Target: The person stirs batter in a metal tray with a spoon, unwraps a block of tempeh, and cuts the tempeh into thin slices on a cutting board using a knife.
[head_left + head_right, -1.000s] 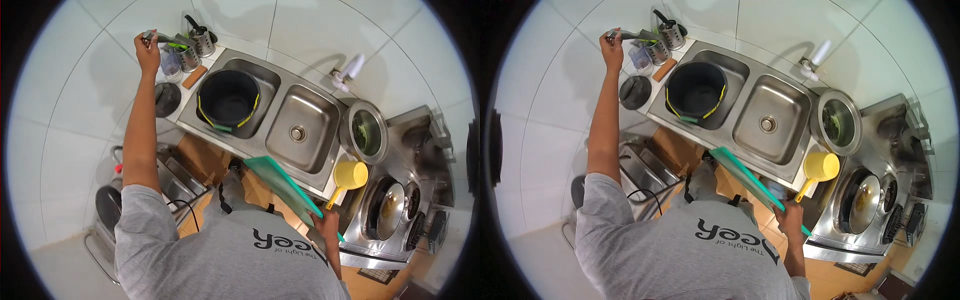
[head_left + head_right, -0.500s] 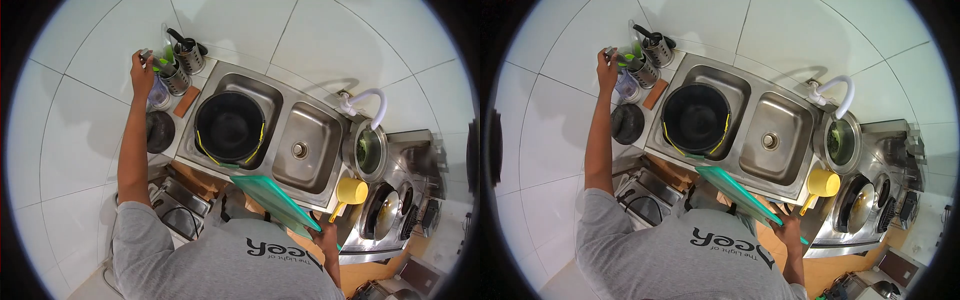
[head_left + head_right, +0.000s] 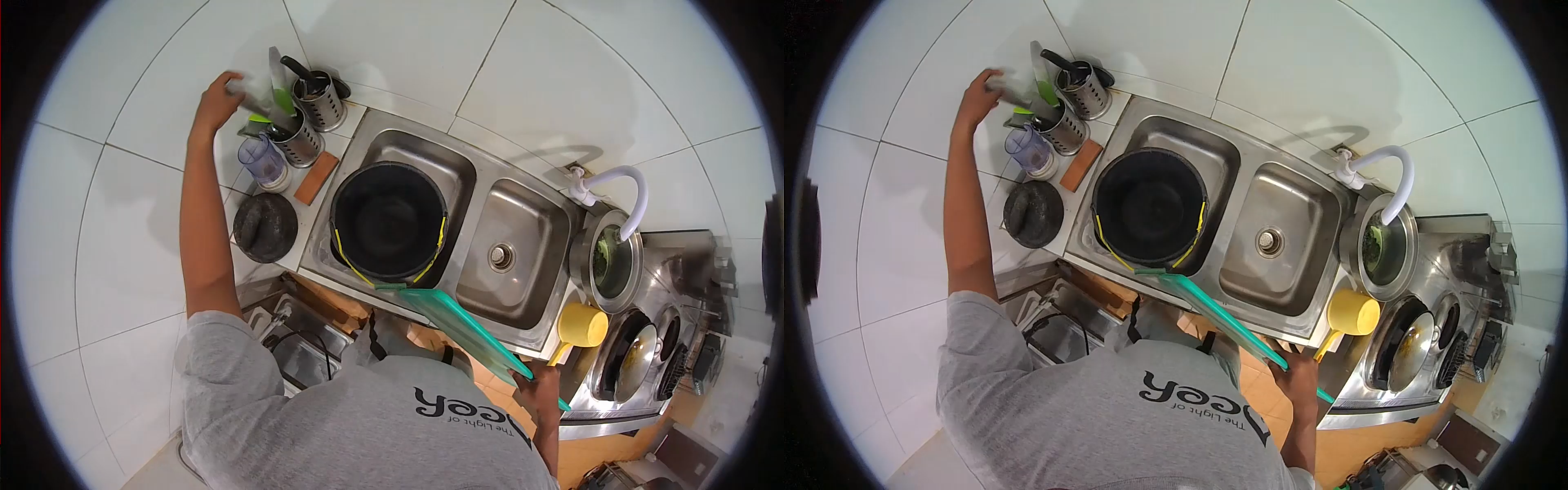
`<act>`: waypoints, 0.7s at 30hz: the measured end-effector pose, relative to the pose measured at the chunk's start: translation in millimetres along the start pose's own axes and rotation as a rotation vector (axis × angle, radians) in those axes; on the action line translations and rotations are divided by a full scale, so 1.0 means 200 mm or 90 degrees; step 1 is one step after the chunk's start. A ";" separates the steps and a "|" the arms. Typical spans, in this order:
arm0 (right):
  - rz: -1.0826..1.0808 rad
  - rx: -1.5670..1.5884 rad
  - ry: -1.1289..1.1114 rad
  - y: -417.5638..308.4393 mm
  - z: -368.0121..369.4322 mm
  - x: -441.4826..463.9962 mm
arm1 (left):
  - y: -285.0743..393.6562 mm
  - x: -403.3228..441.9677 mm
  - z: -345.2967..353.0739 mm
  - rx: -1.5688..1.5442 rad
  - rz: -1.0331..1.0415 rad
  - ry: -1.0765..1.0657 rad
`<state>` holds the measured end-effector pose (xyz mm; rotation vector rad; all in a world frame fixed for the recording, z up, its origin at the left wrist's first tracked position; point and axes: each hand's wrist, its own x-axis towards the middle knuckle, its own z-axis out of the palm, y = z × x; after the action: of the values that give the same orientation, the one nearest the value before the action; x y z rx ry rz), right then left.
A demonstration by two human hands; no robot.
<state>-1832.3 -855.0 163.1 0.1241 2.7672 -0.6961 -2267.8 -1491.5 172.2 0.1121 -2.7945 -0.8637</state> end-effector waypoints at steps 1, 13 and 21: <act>0.007 0.007 0.000 0.00 0.01 -0.01 | -0.04 -0.04 -0.04 -0.052 -0.034 -0.030; 0.008 0.044 -0.022 -0.04 0.05 -0.01 | 0.04 -0.14 -0.02 -0.003 0.109 0.013; 0.006 0.041 -0.012 -0.03 0.06 -0.05 | 0.07 -0.12 0.02 -0.029 0.148 0.111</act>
<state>-1820.4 -865.5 158.0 0.1438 2.7260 -0.7795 -2246.0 -1474.6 173.7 -0.1363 -2.5608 -0.8178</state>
